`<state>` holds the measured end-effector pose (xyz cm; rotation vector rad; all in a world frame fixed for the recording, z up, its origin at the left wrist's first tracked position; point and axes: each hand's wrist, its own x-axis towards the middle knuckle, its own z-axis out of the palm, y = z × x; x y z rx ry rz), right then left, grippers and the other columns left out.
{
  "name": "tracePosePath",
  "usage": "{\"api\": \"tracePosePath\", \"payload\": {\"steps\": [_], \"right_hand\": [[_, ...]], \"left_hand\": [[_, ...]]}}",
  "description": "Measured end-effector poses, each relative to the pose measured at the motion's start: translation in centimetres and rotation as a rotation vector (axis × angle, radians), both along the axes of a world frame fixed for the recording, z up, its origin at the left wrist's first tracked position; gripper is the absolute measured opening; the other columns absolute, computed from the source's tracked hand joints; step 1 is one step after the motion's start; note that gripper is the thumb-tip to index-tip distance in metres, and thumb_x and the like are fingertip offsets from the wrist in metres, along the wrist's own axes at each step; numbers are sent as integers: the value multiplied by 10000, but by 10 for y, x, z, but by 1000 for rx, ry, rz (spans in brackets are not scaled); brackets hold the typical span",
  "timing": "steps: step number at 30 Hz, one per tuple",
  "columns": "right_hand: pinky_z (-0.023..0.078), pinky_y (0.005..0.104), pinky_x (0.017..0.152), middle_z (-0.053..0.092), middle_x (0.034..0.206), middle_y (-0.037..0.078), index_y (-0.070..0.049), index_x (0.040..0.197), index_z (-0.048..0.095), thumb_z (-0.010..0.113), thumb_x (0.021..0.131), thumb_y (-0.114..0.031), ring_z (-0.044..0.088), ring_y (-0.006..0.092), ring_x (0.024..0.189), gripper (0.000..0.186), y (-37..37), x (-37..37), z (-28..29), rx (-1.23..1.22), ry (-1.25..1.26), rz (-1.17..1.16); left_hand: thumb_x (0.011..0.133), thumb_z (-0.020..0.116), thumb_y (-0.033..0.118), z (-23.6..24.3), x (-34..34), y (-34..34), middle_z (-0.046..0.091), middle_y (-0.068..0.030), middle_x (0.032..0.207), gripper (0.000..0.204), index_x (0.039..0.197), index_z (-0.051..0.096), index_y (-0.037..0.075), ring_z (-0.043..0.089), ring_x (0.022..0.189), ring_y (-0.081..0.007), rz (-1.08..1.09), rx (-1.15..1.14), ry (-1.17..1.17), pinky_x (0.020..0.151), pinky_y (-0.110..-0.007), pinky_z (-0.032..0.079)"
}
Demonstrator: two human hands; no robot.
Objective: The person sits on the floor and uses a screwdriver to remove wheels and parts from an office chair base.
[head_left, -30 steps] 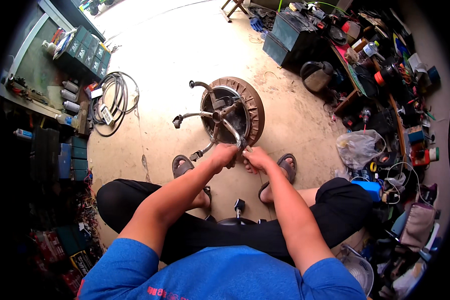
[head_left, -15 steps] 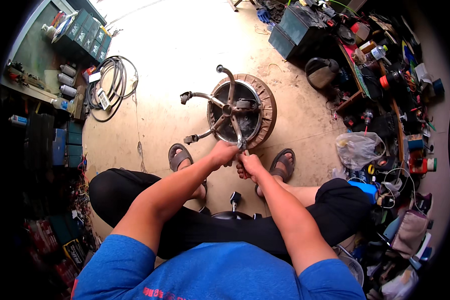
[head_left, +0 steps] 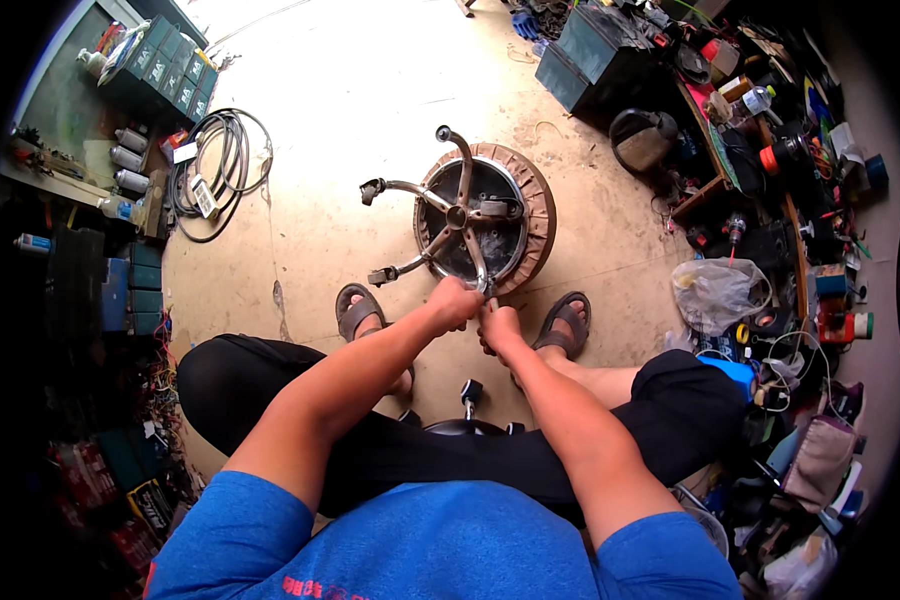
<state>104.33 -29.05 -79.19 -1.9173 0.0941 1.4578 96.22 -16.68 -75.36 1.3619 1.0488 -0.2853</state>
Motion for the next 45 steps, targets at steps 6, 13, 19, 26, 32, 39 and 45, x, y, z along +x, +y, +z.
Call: {"api": "tracePosePath", "payload": {"steps": [6, 13, 19, 26, 32, 39, 45], "right_hand": [[268, 302, 384, 427, 591, 6, -107, 765, 434, 444, 1058, -466, 372, 134, 423, 464, 3, -5, 7, -14, 79, -4], [240, 274, 401, 354, 590, -28, -160, 768, 392, 305, 1076, -551, 308, 108, 440, 505, -10, -23, -1, -7, 281, -155], [203, 274, 402, 326, 572, -41, -176, 752, 385, 290, 1074, -562, 265, 110, 420, 512, -11, -17, -9, -36, 212, -31], [229, 292, 397, 340, 565, -20, -175, 747, 420, 298, 1069, -559, 286, 127, 411, 516, -20, -21, -25, -73, 464, -133], [328, 322, 372, 435, 559, 45, -122, 803, 488, 307, 1067, -534, 403, 189, 395, 522, -37, -22, -33, -151, 249, -60], [515, 393, 519, 695, 742, 139, -36, 979, 680, 520, 1007, -457, 671, 273, 613, 451, -60, -3, -39, -182, -33, 312], [526, 448, 955, 721, 1139, 209, -36, 1132, 742, 569, 943, -364, 677, 345, 1131, 417, -44, -3, 24, -377, -548, 834]], "left_hand": [[858, 651, 258, 1, -5, -1, 623, -85, 624, 293, 710, 696, 9, 592, 464, -190, 11, 9, -4, 429, -353, 474], [803, 687, 240, -2, -10, -1, 655, -145, 634, 293, 733, 705, -44, 645, 503, -239, -169, 80, 51, 498, -383, 527], [804, 689, 250, -23, -14, -7, 654, -183, 626, 320, 731, 699, -61, 664, 519, -263, -206, 198, -3, 521, -405, 545], [799, 672, 278, -20, -10, -6, 700, -183, 722, 306, 880, 748, -7, 695, 603, -274, -455, 322, 179, 593, -394, 572], [790, 682, 300, -28, -19, -44, 722, -274, 946, 375, 914, 742, -49, 717, 931, -399, -445, 553, 167, 823, -469, 577], [861, 643, 313, -12, -1, -42, 704, -221, 726, 403, 813, 717, -80, 721, 647, -307, -275, 215, 151, 673, -419, 588], [861, 666, 260, -23, -9, -52, 702, -163, 773, 358, 869, 699, -96, 703, 598, -265, 57, -75, 57, 538, -372, 582]]}}
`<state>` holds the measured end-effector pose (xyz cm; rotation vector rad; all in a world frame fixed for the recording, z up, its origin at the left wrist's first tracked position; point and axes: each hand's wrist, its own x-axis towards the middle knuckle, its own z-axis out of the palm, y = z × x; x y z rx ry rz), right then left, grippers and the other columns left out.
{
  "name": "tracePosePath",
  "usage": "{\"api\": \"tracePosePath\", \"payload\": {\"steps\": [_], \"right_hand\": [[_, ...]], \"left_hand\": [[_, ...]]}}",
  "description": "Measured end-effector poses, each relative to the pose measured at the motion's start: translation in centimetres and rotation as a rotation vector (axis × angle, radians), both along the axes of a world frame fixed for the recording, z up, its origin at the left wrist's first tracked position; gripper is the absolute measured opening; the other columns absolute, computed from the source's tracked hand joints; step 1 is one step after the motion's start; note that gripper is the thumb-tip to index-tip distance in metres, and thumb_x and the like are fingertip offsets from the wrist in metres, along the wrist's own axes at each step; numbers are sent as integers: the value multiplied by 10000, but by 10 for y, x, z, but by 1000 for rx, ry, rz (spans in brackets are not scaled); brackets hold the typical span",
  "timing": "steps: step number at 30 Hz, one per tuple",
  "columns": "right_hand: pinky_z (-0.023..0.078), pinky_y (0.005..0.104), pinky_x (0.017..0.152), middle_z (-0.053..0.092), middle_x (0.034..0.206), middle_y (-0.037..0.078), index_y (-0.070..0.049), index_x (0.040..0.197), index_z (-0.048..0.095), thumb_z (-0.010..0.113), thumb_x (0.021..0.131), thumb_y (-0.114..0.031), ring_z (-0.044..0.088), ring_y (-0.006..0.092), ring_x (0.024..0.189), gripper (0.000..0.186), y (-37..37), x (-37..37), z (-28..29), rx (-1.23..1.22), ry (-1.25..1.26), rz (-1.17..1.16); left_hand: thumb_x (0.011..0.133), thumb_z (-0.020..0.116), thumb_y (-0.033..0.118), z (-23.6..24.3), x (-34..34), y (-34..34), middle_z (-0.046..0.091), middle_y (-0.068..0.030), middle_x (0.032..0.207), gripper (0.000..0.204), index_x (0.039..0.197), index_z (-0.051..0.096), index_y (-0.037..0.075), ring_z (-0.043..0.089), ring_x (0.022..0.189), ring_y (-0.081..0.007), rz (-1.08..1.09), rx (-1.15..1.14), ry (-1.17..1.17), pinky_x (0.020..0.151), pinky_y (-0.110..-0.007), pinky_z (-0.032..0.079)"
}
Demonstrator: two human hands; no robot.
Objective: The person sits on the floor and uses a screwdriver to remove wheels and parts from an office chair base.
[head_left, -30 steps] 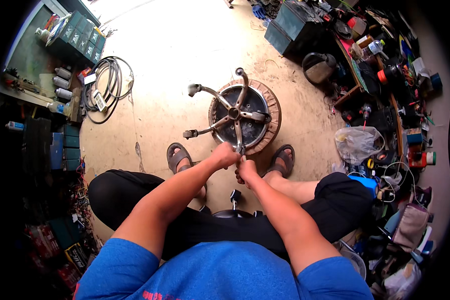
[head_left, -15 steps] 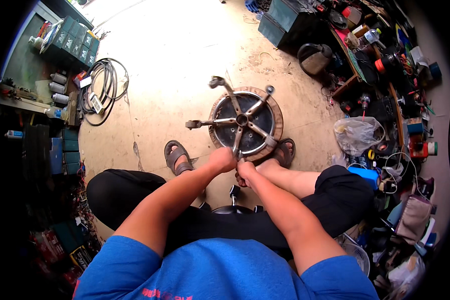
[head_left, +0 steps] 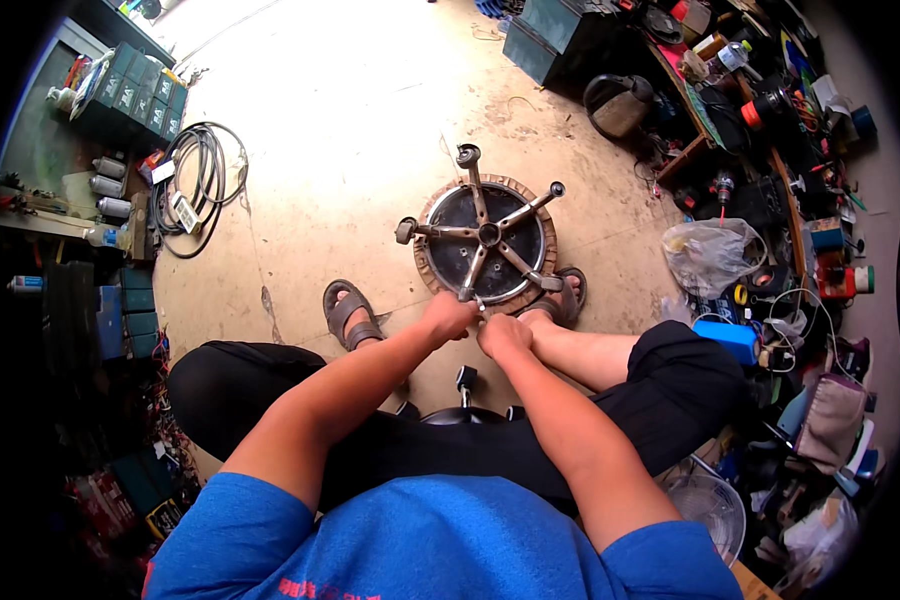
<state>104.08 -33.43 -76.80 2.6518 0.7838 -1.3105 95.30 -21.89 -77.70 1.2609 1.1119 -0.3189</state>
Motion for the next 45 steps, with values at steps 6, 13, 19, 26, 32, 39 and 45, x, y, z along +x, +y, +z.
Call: {"api": "tracePosePath", "payload": {"steps": [6, 13, 19, 26, 32, 39, 45], "right_hand": [[564, 425, 899, 727, 1133, 193, -44, 1080, 763, 579, 916, -193, 694, 338, 1099, 288, 8, 10, -14, 45, -133, 126], [569, 417, 910, 715, 1178, 186, -49, 1084, 763, 592, 918, -162, 689, 323, 1124, 264, 19, 11, -23, -9, -111, 276], [572, 419, 889, 728, 1133, 190, -76, 1063, 776, 603, 910, -173, 706, 314, 1084, 251, 24, 11, -18, 33, -142, 313], [555, 368, 616, 719, 887, 153, 7, 892, 692, 653, 961, -280, 713, 235, 793, 298, 22, 47, -27, 50, 462, -228], [464, 323, 419, 589, 771, 93, -10, 965, 587, 600, 1014, -247, 584, 192, 625, 243, 24, 65, -59, 70, 1228, -888], [589, 387, 596, 701, 902, 177, 44, 958, 678, 610, 965, -206, 705, 265, 731, 259, 59, 54, -7, -26, 667, -245], [557, 417, 877, 741, 1065, 185, -6, 1051, 754, 614, 842, -174, 716, 350, 1033, 303, 77, 44, 6, 3, 109, 424]], "left_hand": [[829, 725, 223, 7, -2, 3, 700, -149, 837, 325, 905, 693, -91, 700, 626, -251, 19, -132, 22, 545, -362, 601], [766, 739, 115, 14, -6, 0, 702, -146, 811, 269, 908, 689, -108, 727, 679, -250, -1, -119, -59, 560, -341, 607], [758, 730, 93, 4, -5, 2, 704, -150, 811, 232, 867, 676, -105, 732, 666, -269, -31, -113, -52, 545, -352, 597], [764, 746, 120, -13, -4, 7, 700, -183, 791, 222, 848, 667, -69, 739, 656, -280, -258, -79, 31, 544, -395, 593], [810, 670, 96, -64, -14, 6, 677, -133, 746, 167, 918, 638, -27, 708, 605, -220, -450, 53, -123, 526, -346, 593], [777, 736, 177, -12, -9, 6, 699, -154, 695, 220, 736, 675, -31, 716, 606, -221, -258, -71, -27, 551, -350, 588], [763, 752, 224, -53, -14, 7, 690, -130, 716, 281, 825, 680, -41, 709, 600, -239, -298, -9, -92, 515, -351, 580]]}}
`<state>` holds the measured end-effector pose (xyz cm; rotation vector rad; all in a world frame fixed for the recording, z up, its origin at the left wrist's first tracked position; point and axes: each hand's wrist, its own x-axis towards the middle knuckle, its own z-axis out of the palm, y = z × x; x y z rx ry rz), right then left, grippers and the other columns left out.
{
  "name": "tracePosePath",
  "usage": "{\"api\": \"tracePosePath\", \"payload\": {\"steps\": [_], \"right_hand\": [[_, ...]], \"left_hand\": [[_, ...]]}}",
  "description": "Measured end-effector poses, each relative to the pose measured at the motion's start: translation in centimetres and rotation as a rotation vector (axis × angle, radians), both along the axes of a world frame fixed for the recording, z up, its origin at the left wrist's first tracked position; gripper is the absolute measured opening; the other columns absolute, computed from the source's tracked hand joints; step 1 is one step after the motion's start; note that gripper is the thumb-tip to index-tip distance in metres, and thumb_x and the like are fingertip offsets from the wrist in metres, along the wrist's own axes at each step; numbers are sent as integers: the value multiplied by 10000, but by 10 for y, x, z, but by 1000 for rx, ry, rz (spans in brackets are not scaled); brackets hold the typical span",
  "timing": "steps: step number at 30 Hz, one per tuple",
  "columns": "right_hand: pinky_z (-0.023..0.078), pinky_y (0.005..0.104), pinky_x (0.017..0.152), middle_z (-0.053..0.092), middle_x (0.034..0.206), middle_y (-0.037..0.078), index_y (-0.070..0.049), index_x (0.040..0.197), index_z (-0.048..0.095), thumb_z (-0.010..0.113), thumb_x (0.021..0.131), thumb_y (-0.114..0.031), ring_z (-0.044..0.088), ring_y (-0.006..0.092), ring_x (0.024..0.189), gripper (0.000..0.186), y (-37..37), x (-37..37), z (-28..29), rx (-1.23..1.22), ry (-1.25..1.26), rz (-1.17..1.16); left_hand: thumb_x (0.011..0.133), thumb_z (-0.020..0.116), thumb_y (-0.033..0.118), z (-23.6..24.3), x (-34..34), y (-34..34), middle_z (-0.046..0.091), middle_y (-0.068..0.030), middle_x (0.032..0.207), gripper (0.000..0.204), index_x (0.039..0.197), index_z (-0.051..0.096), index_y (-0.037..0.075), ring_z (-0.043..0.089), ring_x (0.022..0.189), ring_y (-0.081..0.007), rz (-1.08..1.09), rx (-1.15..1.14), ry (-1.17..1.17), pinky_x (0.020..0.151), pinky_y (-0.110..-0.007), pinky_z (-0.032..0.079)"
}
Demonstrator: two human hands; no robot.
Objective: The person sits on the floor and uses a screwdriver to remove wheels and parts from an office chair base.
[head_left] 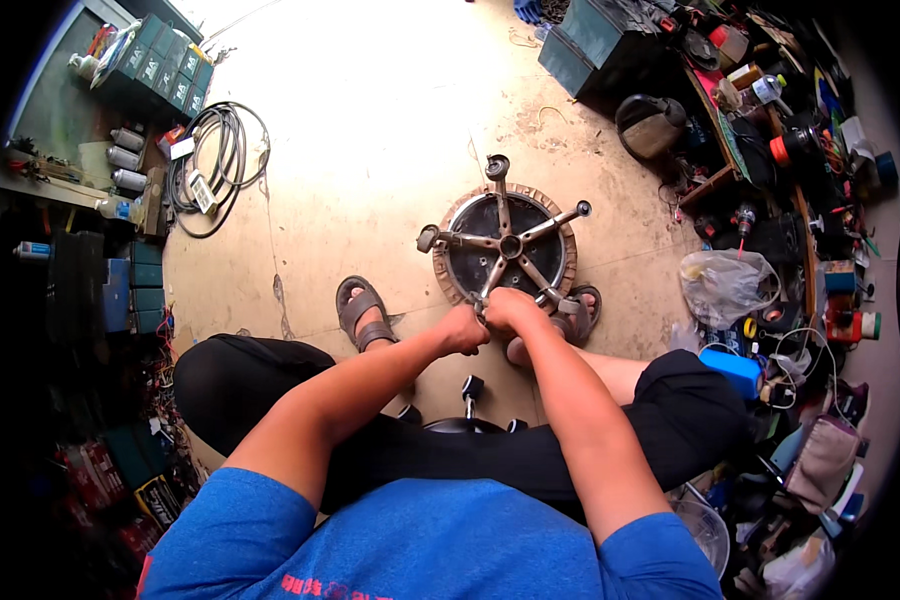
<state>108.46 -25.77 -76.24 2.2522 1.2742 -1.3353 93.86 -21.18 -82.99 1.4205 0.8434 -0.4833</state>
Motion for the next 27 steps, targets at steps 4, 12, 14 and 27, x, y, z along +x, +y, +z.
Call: {"api": "tracePosePath", "payload": {"steps": [4, 12, 14, 27], "right_hand": [[565, 397, 856, 744, 1079, 176, -16, 1040, 761, 615, 901, -252, 718, 327, 1037, 311, -14, 12, -7, -167, 302, -440], [502, 421, 1000, 706, 1223, 154, -82, 1160, 745, 632, 935, -372, 660, 313, 1176, 384, -38, 0, 3, -102, 19, -255], [535, 428, 933, 729, 1137, 158, -67, 1094, 754, 626, 921, -314, 693, 311, 1094, 328, -40, -6, 1, 27, -74, -142], [586, 410, 690, 751, 811, 122, -89, 893, 706, 575, 911, -185, 754, 282, 787, 163, -60, -12, -45, 408, -404, 109]], "left_hand": [[764, 795, 321, 53, 4, 6, 700, -129, 875, 439, 1007, 683, -27, 707, 707, -230, 64, -128, -11, 575, -356, 587], [783, 715, 716, 66, -10, 59, 605, -187, 1293, 903, 1324, 587, 4, 654, 1058, -327, -160, -419, 72, 846, -468, 578], [849, 622, 737, 51, -11, 80, 648, -172, 1216, 868, 1317, 602, 6, 661, 1014, -326, 74, -357, 101, 836, -470, 577], [789, 635, 130, -20, 21, 62, 703, -177, 993, 135, 874, 722, 72, 697, 894, -354, -586, 842, -345, 796, -449, 571]]}}
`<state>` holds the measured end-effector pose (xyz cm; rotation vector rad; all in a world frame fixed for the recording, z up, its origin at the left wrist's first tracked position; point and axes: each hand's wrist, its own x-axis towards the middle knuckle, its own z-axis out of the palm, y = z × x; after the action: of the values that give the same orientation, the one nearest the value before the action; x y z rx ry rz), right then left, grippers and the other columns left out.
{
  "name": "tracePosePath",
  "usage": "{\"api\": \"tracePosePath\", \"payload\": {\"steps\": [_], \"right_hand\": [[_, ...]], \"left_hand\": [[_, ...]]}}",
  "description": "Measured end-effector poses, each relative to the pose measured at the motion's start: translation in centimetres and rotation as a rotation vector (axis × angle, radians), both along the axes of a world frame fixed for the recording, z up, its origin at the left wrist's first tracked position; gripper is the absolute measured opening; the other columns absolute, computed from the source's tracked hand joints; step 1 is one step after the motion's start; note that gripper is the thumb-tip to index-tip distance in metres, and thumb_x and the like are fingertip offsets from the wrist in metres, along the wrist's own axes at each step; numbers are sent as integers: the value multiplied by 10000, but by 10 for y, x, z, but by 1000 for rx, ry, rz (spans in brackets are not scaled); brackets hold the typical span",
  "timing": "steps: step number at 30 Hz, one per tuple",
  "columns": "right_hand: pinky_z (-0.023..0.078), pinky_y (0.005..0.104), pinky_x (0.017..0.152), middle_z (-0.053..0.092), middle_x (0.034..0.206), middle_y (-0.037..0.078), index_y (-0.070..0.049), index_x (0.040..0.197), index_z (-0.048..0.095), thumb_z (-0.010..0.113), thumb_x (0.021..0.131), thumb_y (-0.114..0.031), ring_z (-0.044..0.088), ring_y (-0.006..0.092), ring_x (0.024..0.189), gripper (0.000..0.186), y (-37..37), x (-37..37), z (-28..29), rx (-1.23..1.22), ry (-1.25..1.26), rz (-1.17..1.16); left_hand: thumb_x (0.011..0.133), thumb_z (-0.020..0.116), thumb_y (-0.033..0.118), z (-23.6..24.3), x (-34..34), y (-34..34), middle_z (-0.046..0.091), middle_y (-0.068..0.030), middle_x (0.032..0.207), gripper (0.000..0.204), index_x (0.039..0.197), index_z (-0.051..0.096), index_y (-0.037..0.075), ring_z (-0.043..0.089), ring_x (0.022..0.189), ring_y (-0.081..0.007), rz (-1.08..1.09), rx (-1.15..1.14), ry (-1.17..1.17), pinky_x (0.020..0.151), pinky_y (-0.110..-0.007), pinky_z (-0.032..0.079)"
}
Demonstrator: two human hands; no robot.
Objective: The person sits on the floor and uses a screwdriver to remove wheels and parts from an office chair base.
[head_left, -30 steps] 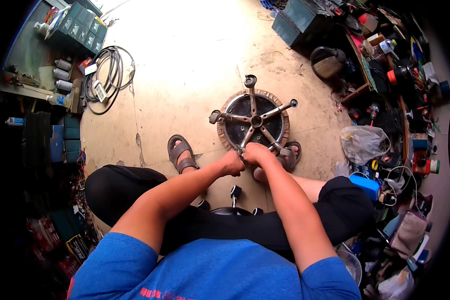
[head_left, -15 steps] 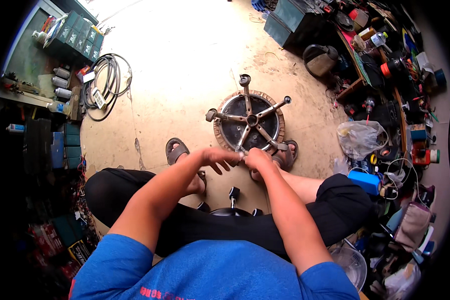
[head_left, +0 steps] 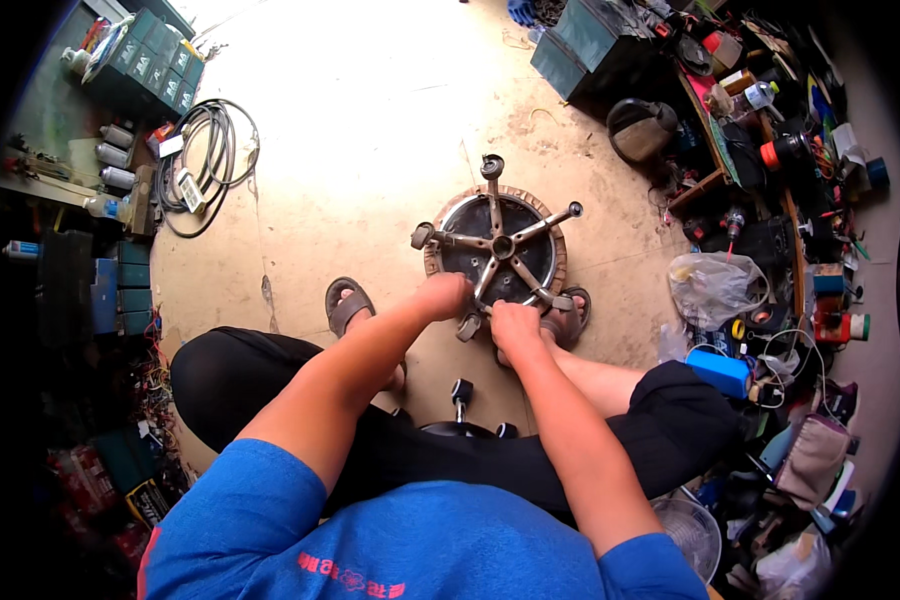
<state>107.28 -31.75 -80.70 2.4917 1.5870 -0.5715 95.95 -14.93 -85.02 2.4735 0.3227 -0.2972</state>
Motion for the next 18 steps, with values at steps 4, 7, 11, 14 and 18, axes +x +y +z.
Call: {"api": "tracePosePath", "payload": {"steps": [4, 7, 11, 14, 18], "right_hand": [[574, 460, 745, 739, 873, 180, -56, 915, 688, 557, 912, -174, 735, 344, 858, 176, 1, -4, 5, -8, 96, -72], [557, 492, 815, 728, 948, 227, -29, 972, 700, 567, 908, -217, 714, 386, 939, 239, 6, -4, 16, -73, 213, -186], [533, 494, 886, 707, 1040, 268, -42, 1052, 728, 614, 889, -339, 687, 400, 1025, 358, 7, -3, 26, -188, 384, -368], [561, 453, 757, 711, 933, 248, -17, 1009, 708, 621, 904, -424, 716, 366, 830, 429, -14, 0, -16, -216, 504, -526], [502, 362, 484, 657, 688, 130, -19, 870, 648, 652, 913, -528, 641, 265, 532, 511, -5, -19, 6, 37, 1203, -1225]], "left_hand": [[818, 623, 162, -13, 6, 3, 703, -139, 902, 133, 849, 719, 75, 705, 791, -357, -60, 79, -14, 706, -460, 580], [809, 648, 185, -14, 16, 6, 662, -123, 894, 146, 917, 680, 92, 682, 818, -365, -141, 76, 150, 713, -469, 558], [818, 625, 151, -14, 4, 3, 646, -112, 853, 154, 948, 641, 71, 686, 775, -330, -285, 269, -101, 647, -454, 550], [832, 602, 143, -2, 9, 2, 640, -110, 849, 134, 940, 615, 64, 686, 767, -318, -310, 311, -150, 627, -452, 546], [852, 583, 165, -6, 0, 6, 639, -112, 862, 134, 933, 599, 60, 685, 770, -328, -257, 227, -113, 631, -460, 549]]}}
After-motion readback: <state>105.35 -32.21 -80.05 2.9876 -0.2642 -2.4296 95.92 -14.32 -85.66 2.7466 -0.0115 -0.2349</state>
